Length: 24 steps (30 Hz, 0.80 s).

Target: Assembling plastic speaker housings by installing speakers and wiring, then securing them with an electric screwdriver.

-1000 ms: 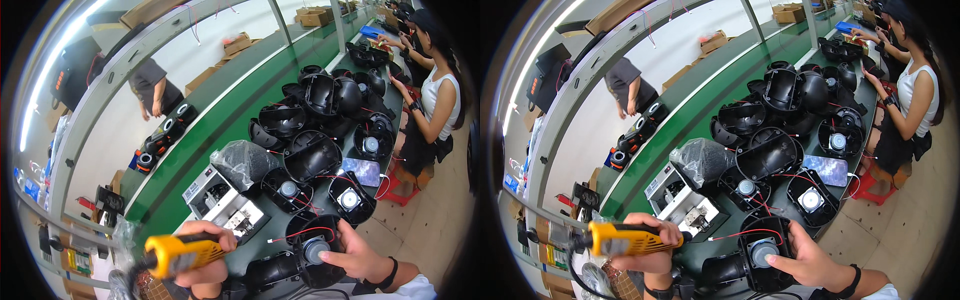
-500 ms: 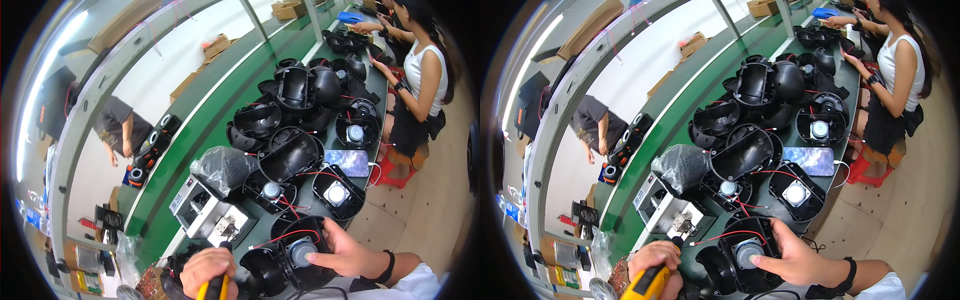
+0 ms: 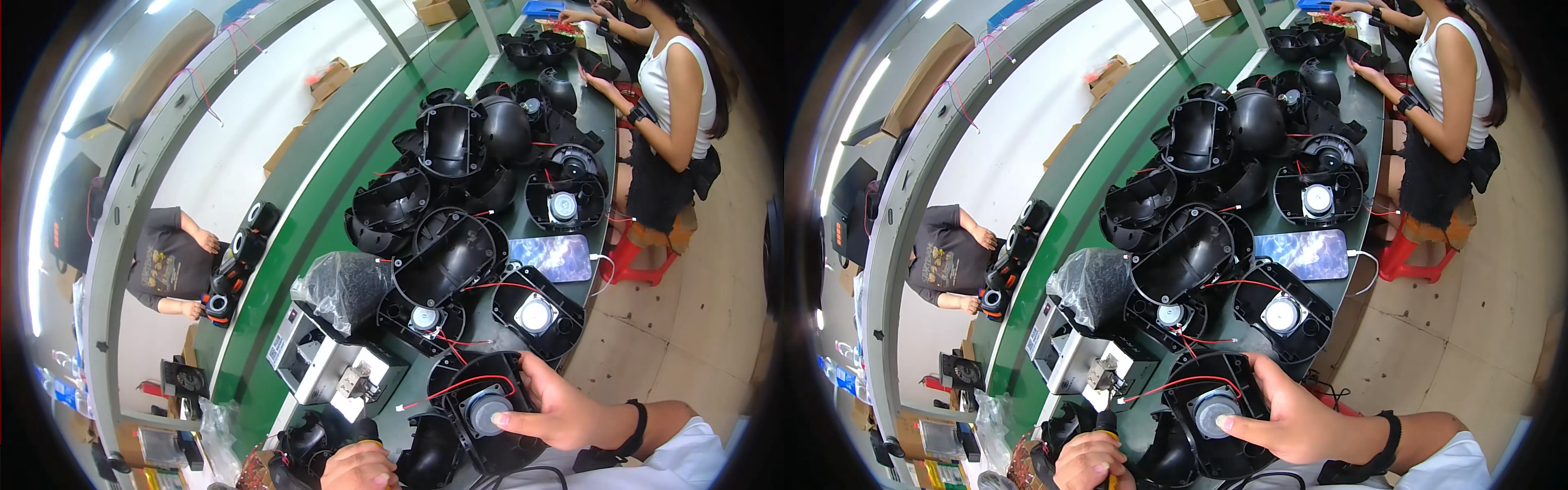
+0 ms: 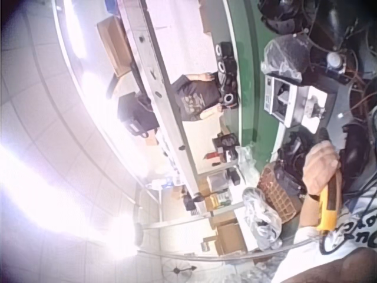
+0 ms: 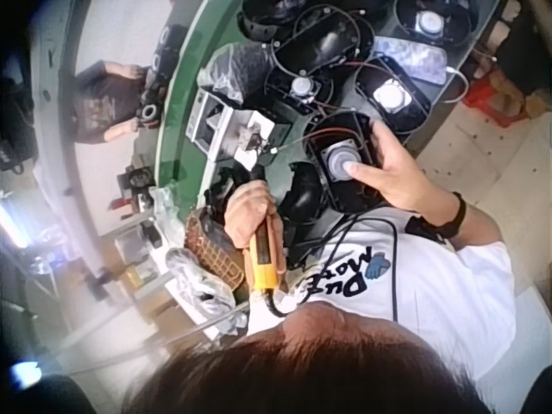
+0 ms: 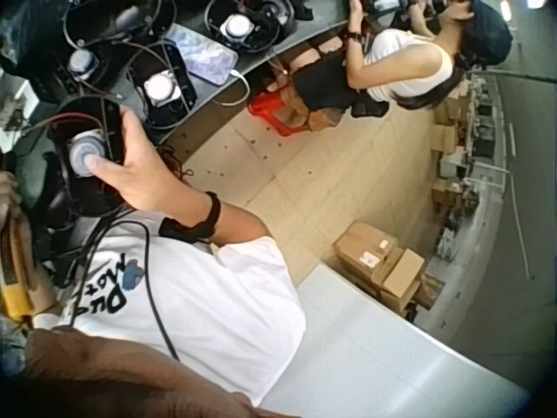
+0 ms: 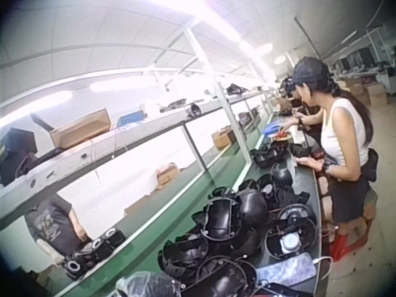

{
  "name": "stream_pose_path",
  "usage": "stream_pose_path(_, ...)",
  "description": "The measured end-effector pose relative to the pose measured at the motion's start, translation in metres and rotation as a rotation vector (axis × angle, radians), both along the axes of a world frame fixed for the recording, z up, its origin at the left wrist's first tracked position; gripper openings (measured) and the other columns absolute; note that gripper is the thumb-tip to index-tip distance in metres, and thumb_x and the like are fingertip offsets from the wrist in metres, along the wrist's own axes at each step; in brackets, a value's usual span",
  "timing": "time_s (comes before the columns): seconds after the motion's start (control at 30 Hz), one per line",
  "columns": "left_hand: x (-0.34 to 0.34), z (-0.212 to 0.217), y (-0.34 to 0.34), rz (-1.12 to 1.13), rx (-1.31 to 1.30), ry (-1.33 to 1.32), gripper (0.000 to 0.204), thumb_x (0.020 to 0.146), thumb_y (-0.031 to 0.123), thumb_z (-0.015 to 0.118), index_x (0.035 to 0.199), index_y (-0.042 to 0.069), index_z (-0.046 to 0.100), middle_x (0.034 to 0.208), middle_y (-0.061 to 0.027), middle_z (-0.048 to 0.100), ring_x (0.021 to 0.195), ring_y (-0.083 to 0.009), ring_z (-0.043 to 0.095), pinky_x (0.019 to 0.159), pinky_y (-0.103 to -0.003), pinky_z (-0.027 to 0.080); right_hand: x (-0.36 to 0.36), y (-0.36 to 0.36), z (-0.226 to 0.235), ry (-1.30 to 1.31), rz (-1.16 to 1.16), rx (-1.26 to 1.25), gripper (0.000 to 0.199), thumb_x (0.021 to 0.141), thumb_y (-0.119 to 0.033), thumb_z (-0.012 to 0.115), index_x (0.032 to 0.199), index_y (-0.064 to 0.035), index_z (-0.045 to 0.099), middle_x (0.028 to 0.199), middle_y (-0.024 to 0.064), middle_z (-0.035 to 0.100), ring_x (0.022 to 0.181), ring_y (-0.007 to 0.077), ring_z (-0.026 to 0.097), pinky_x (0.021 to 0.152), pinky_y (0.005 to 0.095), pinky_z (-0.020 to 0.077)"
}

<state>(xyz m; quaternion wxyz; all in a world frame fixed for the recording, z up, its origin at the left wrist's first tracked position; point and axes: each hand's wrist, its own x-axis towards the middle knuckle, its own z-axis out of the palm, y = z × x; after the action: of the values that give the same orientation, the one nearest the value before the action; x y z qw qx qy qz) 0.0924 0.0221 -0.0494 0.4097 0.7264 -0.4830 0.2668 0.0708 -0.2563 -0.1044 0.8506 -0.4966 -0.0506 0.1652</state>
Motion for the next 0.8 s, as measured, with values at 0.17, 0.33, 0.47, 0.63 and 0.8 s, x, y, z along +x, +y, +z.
stream_pose_path(0.17,-0.004,0.000,-0.017,0.107,-0.089,-0.013,0.015,0.089,0.004,0.068,0.102,0.000,0.060,0.064,-0.0115,0.062,0.058,-0.0276,0.064,0.066,-0.048,0.060,0.001,0.000,-0.006,-0.015,-0.003,-0.005,0.083,0.095,-0.017,0.071,0.149,0.0141,0.018,0.150,0.0213,0.037,0.143,0.0228,0.034,0.120,0.0369,0.0250)
stream_pose_path(0.33,0.011,0.021,-0.013,0.097,-0.311,0.270,0.062,0.091,0.059,0.065,0.106,-0.002,0.058,0.078,-0.0172,0.062,0.071,-0.0302,0.063,0.069,-0.044,0.055,-0.002,-0.002,-0.001,-0.024,0.018,-0.020,0.085,0.096,-0.017,0.070,0.149,0.0171,0.014,0.152,0.0239,0.034,0.145,0.0251,0.032,0.120,0.0376,0.0238)
stream_pose_path(0.47,0.058,0.016,-0.003,0.270,-0.685,0.507,0.097,0.072,0.095,0.049,0.110,0.006,0.049,0.076,-0.0061,0.054,0.056,-0.0170,0.054,0.053,-0.031,0.048,-0.005,-0.004,-0.001,-0.016,0.006,-0.030,0.084,0.096,-0.016,0.070,0.150,0.0155,0.014,0.151,0.0224,0.035,0.144,0.0240,0.033,0.120,0.0375,0.0250)
stream_pose_path(0.63,0.094,0.050,-0.011,0.468,-0.837,0.933,0.090,0.079,0.096,0.034,0.101,0.011,0.053,0.056,0.0000,0.040,0.045,-0.0140,0.041,0.045,-0.029,0.038,-0.008,-0.006,0.002,0.020,-0.004,0.021,0.080,0.094,-0.011,0.071,0.151,0.0102,0.018,0.149,0.0184,0.040,0.141,0.0213,0.037,0.119,0.0367,0.0282)
stream_pose_path(0.8,0.050,0.042,0.013,0.184,-0.722,0.550,0.093,0.076,0.097,0.036,0.103,0.009,0.051,0.056,-0.0001,0.045,0.042,-0.0125,0.046,0.042,-0.032,0.042,-0.007,-0.006,0.005,0.062,-0.059,0.078,0.077,0.094,-0.008,0.071,0.151,0.0067,0.021,0.146,0.0155,0.043,0.139,0.0204,0.040,0.118,0.0373,0.0299)
